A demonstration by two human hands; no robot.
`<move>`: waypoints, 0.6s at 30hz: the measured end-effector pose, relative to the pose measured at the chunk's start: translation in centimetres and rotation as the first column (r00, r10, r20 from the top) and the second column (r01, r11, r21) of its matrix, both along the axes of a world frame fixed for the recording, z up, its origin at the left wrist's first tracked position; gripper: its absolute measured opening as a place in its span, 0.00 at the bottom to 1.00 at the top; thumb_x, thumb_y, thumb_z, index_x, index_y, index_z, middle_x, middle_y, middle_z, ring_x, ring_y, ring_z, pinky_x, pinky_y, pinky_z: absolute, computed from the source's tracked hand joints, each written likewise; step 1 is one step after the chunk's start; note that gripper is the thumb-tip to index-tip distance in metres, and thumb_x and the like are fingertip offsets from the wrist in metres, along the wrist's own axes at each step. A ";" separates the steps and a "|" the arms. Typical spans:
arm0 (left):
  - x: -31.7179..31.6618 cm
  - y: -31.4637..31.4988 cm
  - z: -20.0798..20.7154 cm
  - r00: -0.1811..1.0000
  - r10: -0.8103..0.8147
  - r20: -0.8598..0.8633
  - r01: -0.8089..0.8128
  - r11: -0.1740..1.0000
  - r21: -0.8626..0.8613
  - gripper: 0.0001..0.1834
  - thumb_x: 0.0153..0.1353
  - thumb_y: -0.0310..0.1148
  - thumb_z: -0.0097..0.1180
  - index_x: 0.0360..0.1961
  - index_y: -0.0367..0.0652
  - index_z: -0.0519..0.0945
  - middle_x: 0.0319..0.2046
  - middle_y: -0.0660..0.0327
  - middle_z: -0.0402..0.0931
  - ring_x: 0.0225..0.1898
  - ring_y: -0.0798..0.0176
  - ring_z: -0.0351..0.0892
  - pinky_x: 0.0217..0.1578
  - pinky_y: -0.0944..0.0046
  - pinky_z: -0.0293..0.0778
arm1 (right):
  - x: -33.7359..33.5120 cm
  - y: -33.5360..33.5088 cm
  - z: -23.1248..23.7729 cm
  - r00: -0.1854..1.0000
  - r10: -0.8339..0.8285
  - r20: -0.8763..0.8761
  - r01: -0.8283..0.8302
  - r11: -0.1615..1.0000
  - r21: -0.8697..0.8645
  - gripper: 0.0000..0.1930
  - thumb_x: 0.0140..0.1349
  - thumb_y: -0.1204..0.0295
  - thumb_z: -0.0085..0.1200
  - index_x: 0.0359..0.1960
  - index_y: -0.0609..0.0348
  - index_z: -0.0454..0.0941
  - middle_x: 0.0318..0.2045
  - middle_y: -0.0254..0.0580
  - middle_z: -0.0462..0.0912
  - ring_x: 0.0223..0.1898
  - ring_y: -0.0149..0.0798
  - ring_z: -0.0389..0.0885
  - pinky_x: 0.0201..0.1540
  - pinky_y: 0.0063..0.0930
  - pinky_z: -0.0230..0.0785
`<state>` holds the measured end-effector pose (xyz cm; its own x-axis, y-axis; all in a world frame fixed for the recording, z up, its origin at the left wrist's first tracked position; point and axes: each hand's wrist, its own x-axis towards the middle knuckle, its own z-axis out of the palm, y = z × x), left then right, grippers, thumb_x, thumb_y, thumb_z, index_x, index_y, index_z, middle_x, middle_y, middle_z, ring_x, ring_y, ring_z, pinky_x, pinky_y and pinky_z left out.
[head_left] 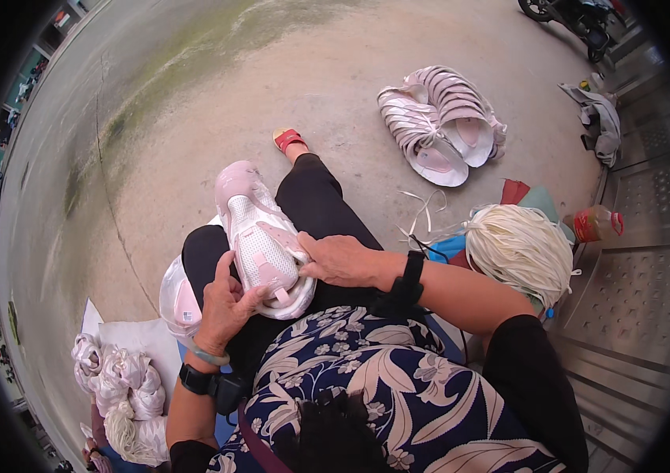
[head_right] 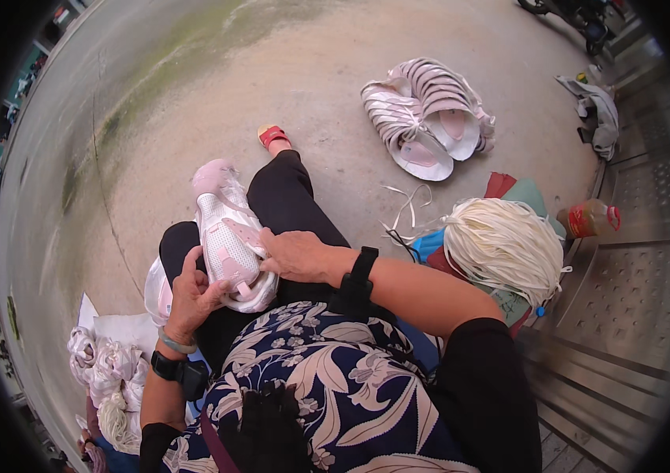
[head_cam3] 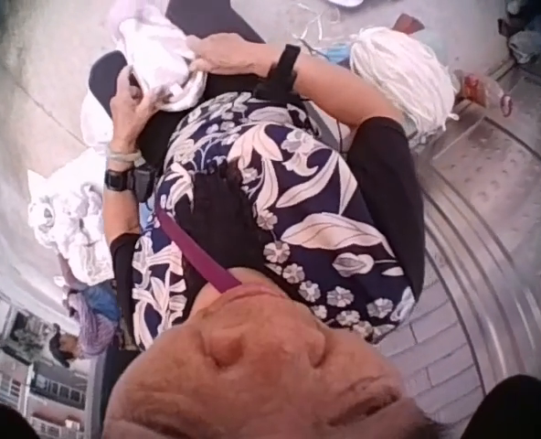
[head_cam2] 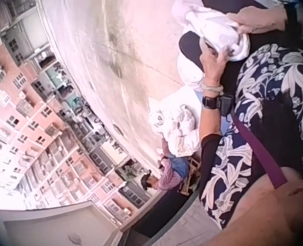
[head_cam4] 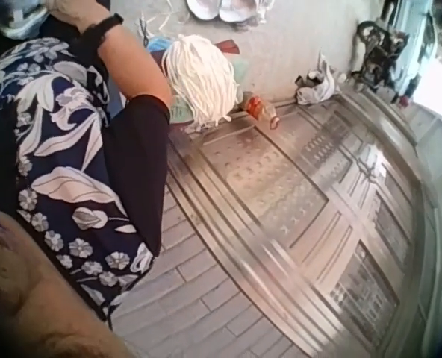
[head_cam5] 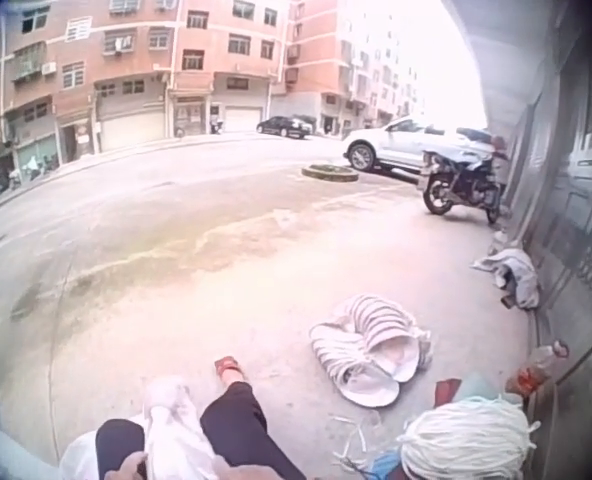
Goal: Lacing a pair of white and pink sneakers.
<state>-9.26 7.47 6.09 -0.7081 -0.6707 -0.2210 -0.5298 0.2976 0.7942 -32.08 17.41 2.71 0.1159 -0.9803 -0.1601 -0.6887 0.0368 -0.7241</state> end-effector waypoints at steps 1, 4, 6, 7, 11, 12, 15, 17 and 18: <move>-0.2 0.0 -0.3 0.999 -0.033 -0.001 0.033 0.999 0.013 0.38 0.52 0.36 0.64 0.59 0.33 0.59 0.17 0.61 0.73 0.20 0.74 0.73 0.19 0.73 0.66 | -0.6 0.6 -0.5 0.997 -0.015 0.080 0.019 0.998 -0.055 0.20 0.58 0.63 0.52 0.41 0.68 0.65 0.24 0.55 0.79 0.26 0.50 0.81 0.28 0.39 0.71; -0.2 -0.3 -0.8 0.998 0.032 -0.063 -0.027 0.996 0.080 0.38 0.50 0.35 0.65 0.59 0.33 0.60 0.16 0.62 0.71 0.18 0.74 0.71 0.19 0.73 0.67 | -4.0 2.0 0.9 0.735 -0.321 0.598 0.153 0.937 0.314 0.20 0.61 0.65 0.52 0.48 0.67 0.66 0.23 0.43 0.76 0.20 0.34 0.76 0.24 0.25 0.68; -0.8 0.0 0.2 0.983 0.156 -0.093 -0.122 0.945 0.303 0.38 0.53 0.32 0.62 0.61 0.34 0.57 0.17 0.63 0.72 0.19 0.75 0.72 0.19 0.75 0.68 | -6.5 3.8 0.5 0.646 -0.448 0.618 0.432 0.882 0.189 0.12 0.62 0.70 0.51 0.43 0.65 0.74 0.23 0.34 0.75 0.19 0.22 0.71 0.23 0.16 0.66; -0.8 -0.2 0.3 0.984 0.165 -0.071 -0.130 0.927 0.350 0.38 0.54 0.30 0.61 0.62 0.35 0.56 0.19 0.64 0.72 0.20 0.75 0.72 0.20 0.76 0.69 | -7.8 5.1 0.7 0.650 -0.554 0.520 0.566 0.810 0.155 0.09 0.61 0.70 0.51 0.38 0.63 0.76 0.22 0.35 0.74 0.20 0.24 0.72 0.24 0.19 0.66; -1.1 -0.2 0.4 0.985 0.166 -0.053 -0.136 0.923 0.359 0.40 0.52 0.30 0.62 0.63 0.35 0.55 0.20 0.63 0.73 0.20 0.75 0.73 0.19 0.75 0.71 | -13.0 12.0 -0.6 0.647 -0.721 -0.250 0.652 0.692 -0.309 0.07 0.56 0.68 0.49 0.29 0.57 0.75 0.24 0.48 0.78 0.31 0.53 0.77 0.35 0.42 0.69; -1.3 -0.1 0.5 0.985 0.164 -0.051 -0.135 0.921 0.367 0.40 0.52 0.30 0.62 0.63 0.35 0.55 0.20 0.63 0.73 0.20 0.75 0.73 0.19 0.75 0.71 | -14.5 14.1 -1.5 0.588 -0.741 -0.326 0.680 0.670 -0.296 0.07 0.56 0.68 0.48 0.27 0.56 0.75 0.24 0.47 0.78 0.30 0.52 0.77 0.34 0.43 0.69; -1.5 0.2 0.4 0.981 0.185 -0.058 -0.156 0.931 0.329 0.40 0.52 0.29 0.62 0.63 0.36 0.55 0.20 0.63 0.73 0.20 0.74 0.73 0.19 0.75 0.71 | -18.7 19.5 -2.5 0.423 -0.773 -0.472 0.812 0.555 -0.182 0.07 0.54 0.67 0.50 0.26 0.55 0.77 0.26 0.48 0.79 0.33 0.52 0.78 0.37 0.43 0.69; -1.3 -0.4 -0.4 0.985 0.162 -0.062 -0.132 0.933 0.334 0.40 0.51 0.29 0.62 0.63 0.36 0.56 0.19 0.63 0.72 0.20 0.74 0.73 0.18 0.75 0.69 | -20.0 21.8 -2.8 0.386 -0.741 -0.549 0.804 0.562 -0.194 0.06 0.54 0.68 0.50 0.26 0.54 0.77 0.27 0.47 0.79 0.34 0.52 0.78 0.37 0.43 0.69; -1.1 -0.4 -0.4 0.987 0.148 -0.057 -0.122 0.940 0.319 0.40 0.51 0.29 0.62 0.63 0.36 0.56 0.19 0.64 0.72 0.20 0.75 0.73 0.18 0.76 0.68 | -20.4 22.4 -3.3 0.361 -0.711 -0.604 0.792 0.575 -0.205 0.06 0.54 0.68 0.50 0.26 0.54 0.78 0.28 0.47 0.79 0.34 0.52 0.78 0.37 0.43 0.69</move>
<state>-10.35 7.04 5.65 -0.6393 -0.6667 -0.3832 -0.4798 -0.0436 0.8763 -52.46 39.82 -0.54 -0.8133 -0.5818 0.0071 -0.5761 0.8036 -0.1496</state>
